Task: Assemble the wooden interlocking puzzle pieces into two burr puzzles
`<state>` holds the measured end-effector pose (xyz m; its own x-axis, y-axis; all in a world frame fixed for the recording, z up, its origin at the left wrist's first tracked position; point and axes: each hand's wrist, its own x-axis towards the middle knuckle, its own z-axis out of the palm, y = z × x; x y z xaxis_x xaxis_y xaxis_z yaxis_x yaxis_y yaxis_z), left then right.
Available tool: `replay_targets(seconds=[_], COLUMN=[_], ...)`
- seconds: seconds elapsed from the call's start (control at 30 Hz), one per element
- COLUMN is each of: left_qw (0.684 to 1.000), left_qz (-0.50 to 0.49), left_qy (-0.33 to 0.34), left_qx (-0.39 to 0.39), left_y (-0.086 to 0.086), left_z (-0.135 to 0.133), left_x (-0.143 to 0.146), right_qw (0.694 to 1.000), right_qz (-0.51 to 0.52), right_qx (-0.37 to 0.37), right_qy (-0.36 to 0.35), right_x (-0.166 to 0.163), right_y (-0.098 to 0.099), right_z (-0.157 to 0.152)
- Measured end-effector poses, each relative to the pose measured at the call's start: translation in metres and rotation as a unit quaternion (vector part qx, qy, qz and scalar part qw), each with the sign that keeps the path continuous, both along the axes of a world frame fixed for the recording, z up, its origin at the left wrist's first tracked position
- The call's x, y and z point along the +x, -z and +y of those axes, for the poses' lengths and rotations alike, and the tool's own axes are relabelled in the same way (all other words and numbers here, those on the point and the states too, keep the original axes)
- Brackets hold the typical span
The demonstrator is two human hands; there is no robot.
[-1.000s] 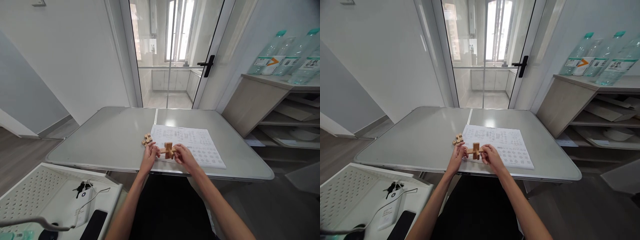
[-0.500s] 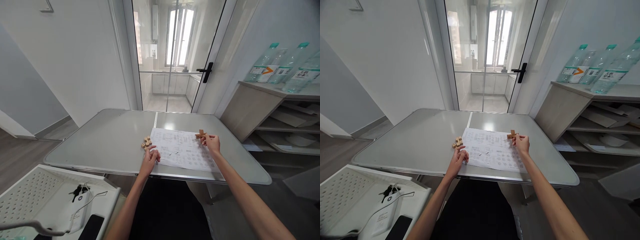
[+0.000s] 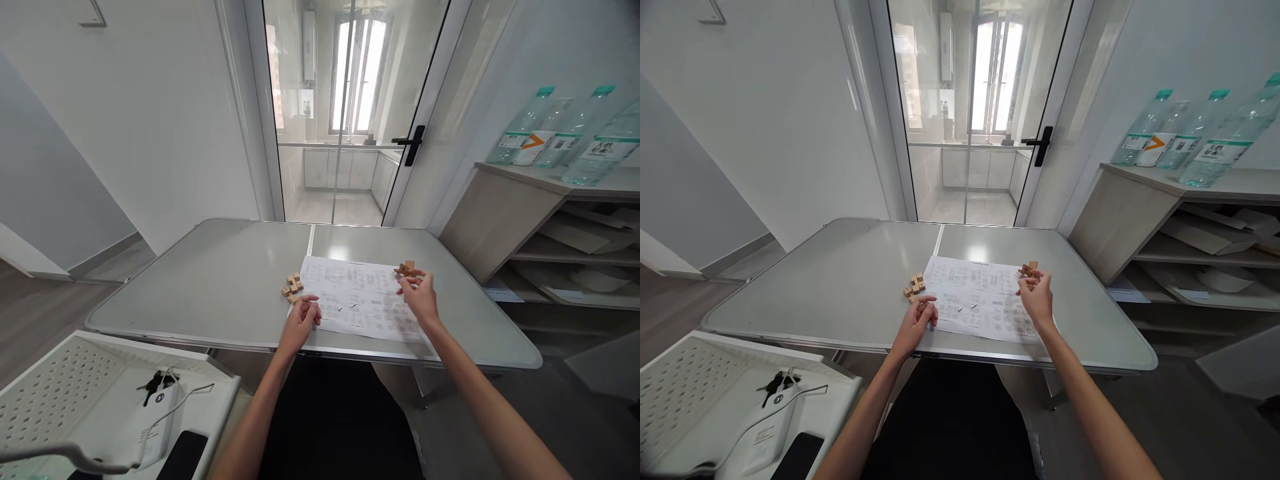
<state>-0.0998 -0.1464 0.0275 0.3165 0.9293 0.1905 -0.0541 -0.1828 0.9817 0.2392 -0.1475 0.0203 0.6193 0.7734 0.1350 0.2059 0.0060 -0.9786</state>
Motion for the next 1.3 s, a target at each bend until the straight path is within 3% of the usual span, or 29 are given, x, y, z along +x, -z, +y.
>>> replay_targets(seconds=[0.1,0.2,0.43,0.53,0.6,0.67,0.77,1.0,1.3], left_qw=[1.000,1.000,1.000,0.995,0.969,0.919,0.861,0.821,0.797], left_qz=[0.010,0.023,0.024,0.068,0.148,0.235,0.325,0.425,0.510], left_qy=[0.005,0.002,-0.005,-0.059,-0.142,-0.224,-0.280,-0.281,-0.228], left_qx=[0.005,0.008,0.007,0.052,0.138,0.224,0.274,0.258,0.229], left_y=[0.001,-0.002,-0.007,-0.007,-0.007,-0.006,-0.002,0.013,0.007], left_z=[0.000,-0.002,-0.004,-0.003,0.000,0.006,0.022,0.066,0.094], left_x=[-0.001,-0.001,0.000,-0.001,-0.004,-0.008,-0.014,-0.021,-0.032], right_qw=[0.994,0.985,0.981,0.980,0.979,0.979,0.978,0.976,0.974], right_qz=[-0.011,-0.014,-0.026,-0.033,-0.038,-0.044,-0.052,-0.068,-0.082], right_qx=[-0.004,-0.012,-0.012,-0.010,-0.008,-0.007,-0.007,-0.004,-0.005], right_qy=[-0.111,-0.173,-0.194,-0.197,-0.198,-0.200,-0.202,-0.209,-0.212], right_x=[-0.026,-0.043,-0.046,-0.047,-0.048,-0.048,-0.048,-0.047,-0.045], right_y=[0.008,0.017,0.024,0.023,0.023,0.024,0.025,0.027,0.028], right_z=[-0.016,-0.024,-0.027,-0.028,-0.028,-0.029,-0.028,-0.028,-0.028])
